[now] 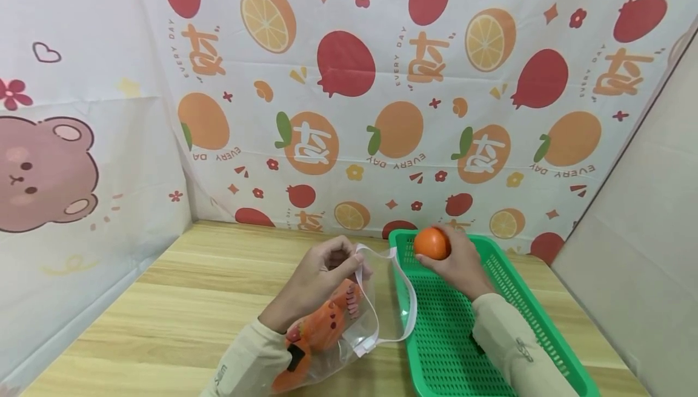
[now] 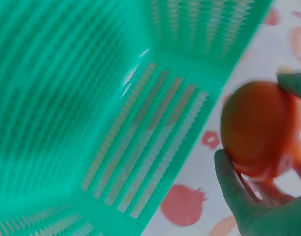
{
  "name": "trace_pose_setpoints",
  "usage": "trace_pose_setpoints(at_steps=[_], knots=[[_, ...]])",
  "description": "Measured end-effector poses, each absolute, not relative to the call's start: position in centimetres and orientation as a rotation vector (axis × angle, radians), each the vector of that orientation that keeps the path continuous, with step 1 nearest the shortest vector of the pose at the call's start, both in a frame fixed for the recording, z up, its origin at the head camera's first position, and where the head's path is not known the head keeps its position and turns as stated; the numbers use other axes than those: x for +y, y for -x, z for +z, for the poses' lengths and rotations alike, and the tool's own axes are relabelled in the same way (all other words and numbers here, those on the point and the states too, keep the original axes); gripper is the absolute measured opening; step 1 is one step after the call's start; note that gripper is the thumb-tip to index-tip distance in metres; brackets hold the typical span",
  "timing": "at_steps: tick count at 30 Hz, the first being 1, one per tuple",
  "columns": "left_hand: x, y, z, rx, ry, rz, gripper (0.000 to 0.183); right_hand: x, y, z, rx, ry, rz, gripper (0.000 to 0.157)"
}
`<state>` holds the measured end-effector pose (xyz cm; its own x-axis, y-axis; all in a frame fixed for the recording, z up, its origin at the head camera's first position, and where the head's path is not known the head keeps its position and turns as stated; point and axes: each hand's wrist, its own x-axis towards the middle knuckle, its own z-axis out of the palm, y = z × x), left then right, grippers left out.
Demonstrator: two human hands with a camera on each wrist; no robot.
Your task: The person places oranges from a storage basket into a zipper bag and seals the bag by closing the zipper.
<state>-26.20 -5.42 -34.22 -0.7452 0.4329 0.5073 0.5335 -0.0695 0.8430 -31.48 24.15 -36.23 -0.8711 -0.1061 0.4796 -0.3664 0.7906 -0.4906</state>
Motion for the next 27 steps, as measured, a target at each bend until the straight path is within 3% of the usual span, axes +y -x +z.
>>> trace_pose_setpoints(at_steps=[7,14,27], knots=[[-5.4,26.0,-34.3,-2.085,1.087,-1.945,0.019,23.1,28.2,-34.4,-2.42,-0.343,1.242,0.067],[-5.4,26.0,-34.2,-2.085,1.099,-1.935,0.018,22.0,25.5,-34.0,-2.358,-0.533,1.562,0.061],[-5.7,26.2,-34.1,-2.1,1.085,-1.908,0.016,21.0,24.4,-34.4,-2.281,-0.966,1.807,0.066]])
